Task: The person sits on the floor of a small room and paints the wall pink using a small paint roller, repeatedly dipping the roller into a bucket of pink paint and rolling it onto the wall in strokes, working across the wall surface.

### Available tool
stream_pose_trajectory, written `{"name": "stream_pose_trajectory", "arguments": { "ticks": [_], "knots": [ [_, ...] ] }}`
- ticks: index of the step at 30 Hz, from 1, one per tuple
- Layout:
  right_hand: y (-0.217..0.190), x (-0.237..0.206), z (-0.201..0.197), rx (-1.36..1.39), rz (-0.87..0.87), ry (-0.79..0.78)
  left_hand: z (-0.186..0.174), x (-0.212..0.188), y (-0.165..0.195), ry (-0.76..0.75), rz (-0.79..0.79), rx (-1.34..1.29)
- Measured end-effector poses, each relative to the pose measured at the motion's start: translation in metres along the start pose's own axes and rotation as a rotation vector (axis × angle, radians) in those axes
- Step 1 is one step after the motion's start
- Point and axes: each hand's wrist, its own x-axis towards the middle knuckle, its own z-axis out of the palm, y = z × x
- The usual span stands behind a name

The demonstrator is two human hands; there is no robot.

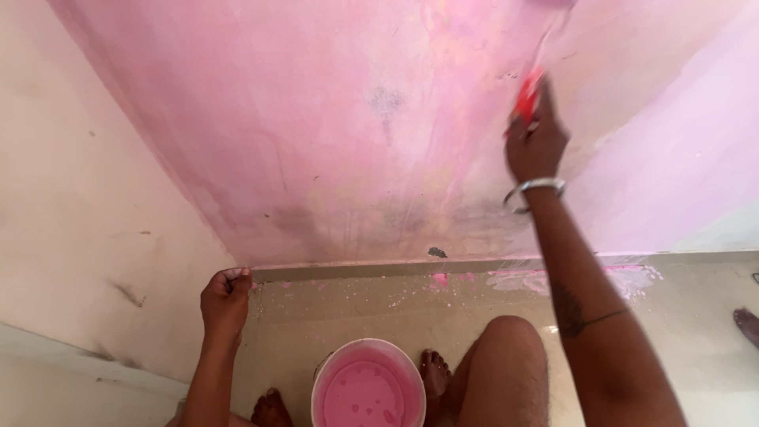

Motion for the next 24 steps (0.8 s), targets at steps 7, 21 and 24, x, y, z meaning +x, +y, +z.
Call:
{"name": "stream_pose_trajectory", "arguments": {
  "ticks": [7, 21, 24],
  "knots": [
    [0.002, -0.103, 0.029, 0.04, 0.127, -0.061, -0.007, -0.004, -0.005, -0.002, -0.004, -0.017],
    [-0.033, 0.052, -0.01, -0.04, -0.244, 0.047, 0.007, 0.002, -0.011, 0.023, 0.055, 0.071],
    [-0.045, 0.089, -0.017, 0.001, -0.243, 0.064, 0.013, 0.001, -0.009, 0.021, 0.033, 0.085]
  ]
}}
